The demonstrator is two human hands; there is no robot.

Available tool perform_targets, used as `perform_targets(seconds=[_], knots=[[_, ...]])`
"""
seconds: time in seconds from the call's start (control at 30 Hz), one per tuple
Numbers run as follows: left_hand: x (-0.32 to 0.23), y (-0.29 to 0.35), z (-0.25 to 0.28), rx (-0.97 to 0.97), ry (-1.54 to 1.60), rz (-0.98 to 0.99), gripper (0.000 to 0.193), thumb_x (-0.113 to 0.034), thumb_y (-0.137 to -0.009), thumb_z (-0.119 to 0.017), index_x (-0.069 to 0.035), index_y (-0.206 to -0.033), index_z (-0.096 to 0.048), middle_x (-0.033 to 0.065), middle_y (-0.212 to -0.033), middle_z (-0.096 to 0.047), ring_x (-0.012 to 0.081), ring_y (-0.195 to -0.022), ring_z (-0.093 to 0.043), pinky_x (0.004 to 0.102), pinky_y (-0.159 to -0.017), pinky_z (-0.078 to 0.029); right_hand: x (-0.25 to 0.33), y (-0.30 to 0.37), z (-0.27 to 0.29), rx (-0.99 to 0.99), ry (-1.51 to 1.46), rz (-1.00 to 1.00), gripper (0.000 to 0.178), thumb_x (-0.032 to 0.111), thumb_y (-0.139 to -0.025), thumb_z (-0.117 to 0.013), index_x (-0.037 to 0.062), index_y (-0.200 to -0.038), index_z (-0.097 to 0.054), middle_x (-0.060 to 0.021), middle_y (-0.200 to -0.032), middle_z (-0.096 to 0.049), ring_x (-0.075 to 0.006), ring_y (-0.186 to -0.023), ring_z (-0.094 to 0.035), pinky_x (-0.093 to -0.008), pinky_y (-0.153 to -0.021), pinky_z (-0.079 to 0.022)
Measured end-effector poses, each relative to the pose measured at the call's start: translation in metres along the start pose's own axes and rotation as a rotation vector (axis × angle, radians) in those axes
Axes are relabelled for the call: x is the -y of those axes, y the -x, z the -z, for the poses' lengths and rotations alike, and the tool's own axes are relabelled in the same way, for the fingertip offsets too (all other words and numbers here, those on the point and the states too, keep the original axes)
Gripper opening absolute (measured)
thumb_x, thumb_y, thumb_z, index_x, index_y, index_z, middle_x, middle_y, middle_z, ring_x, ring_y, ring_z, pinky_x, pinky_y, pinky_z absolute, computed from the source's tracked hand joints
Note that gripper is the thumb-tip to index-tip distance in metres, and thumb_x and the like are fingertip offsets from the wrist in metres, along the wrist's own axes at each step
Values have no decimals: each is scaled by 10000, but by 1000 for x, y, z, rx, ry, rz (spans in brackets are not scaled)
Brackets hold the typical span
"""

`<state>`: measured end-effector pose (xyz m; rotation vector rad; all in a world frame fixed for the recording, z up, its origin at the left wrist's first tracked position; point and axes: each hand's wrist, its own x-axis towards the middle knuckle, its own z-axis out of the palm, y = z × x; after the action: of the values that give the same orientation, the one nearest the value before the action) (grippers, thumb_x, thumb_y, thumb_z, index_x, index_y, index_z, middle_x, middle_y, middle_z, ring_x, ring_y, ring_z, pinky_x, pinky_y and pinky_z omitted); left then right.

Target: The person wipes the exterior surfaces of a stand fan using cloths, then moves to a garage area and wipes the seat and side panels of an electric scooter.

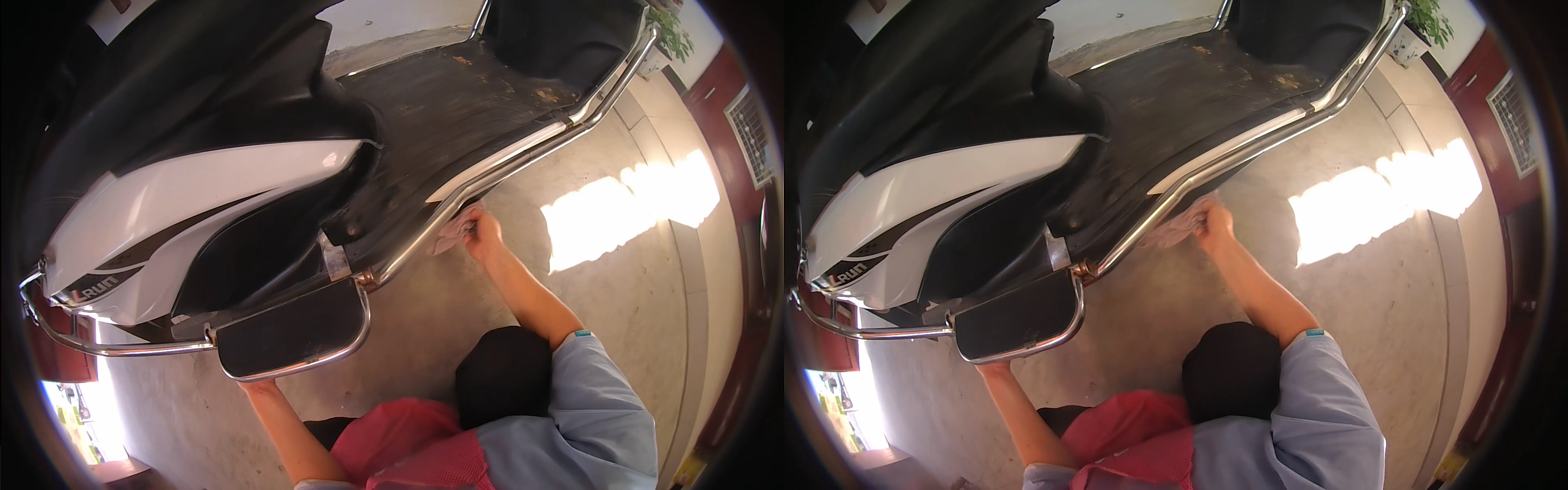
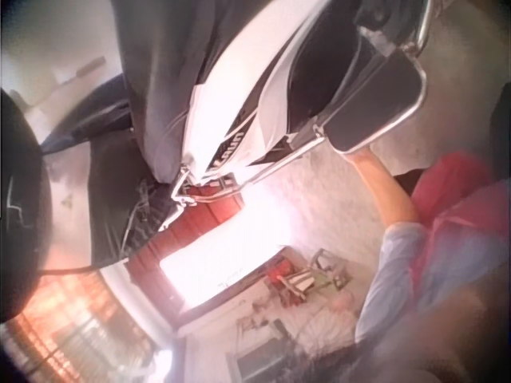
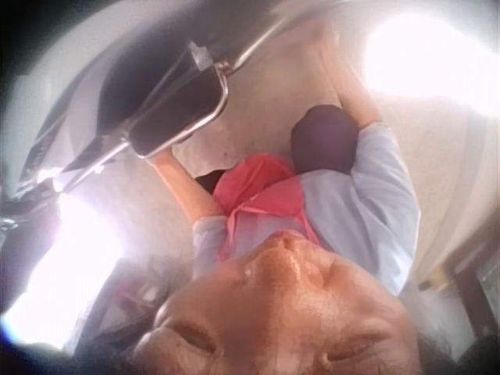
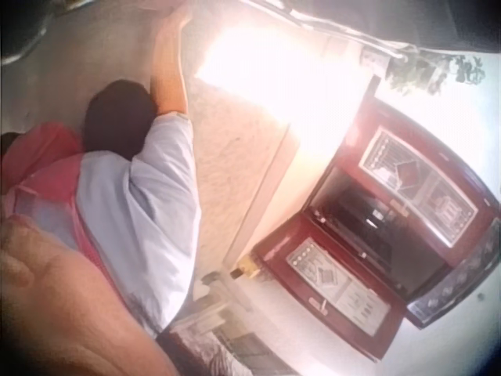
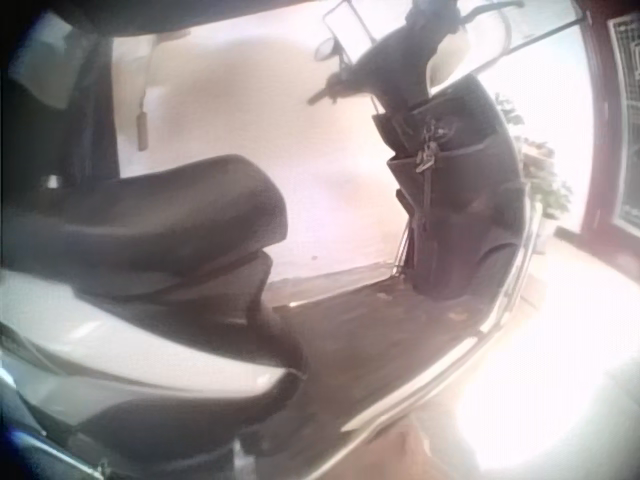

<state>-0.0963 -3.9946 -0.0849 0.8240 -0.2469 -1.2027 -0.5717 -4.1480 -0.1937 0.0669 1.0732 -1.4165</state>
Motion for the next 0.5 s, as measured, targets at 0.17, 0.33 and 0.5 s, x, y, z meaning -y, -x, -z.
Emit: perform_targets(seconds=[0.17, 0.33, 0.5], knots=[[-14, 6, 9, -199, 68, 3, 369, -222, -926, -408, 39, -1122, -580, 173, -1111, -622, 322, -1003, -603, 440, -883, -508, 68, -34, -10, -175, -78, 363, 120, -4, -790, -410, 27, -786, -525, -103, -609, -538, -226, -514, -566, -363, -430, -465], [-17, 4, 17, -195, 159, 18, 409, -202, -925, -317, 49, -1123, -573, 192, -1118, -614, 341, -1016, -596, 450, -891, -500, 17, 7, -20, 151, 168, 55, 163, 8, -852, -368, 5, -929, -512, -148, -775, -598, -268, -620, -613, -408, -559, -531], [-18, -2, 22, -218, 280, 75, 443, -220, -933, -261, 44, -1138, -552, 202, -1121, -604, 346, -1029, -586, 460, -909, -485, -33, 120, -94, 360, 373, -360, 222, 26, -892, -401, -32, -1097, -464, -198, -1053, -573, -325, -861, -631, -473, -765, -553]])
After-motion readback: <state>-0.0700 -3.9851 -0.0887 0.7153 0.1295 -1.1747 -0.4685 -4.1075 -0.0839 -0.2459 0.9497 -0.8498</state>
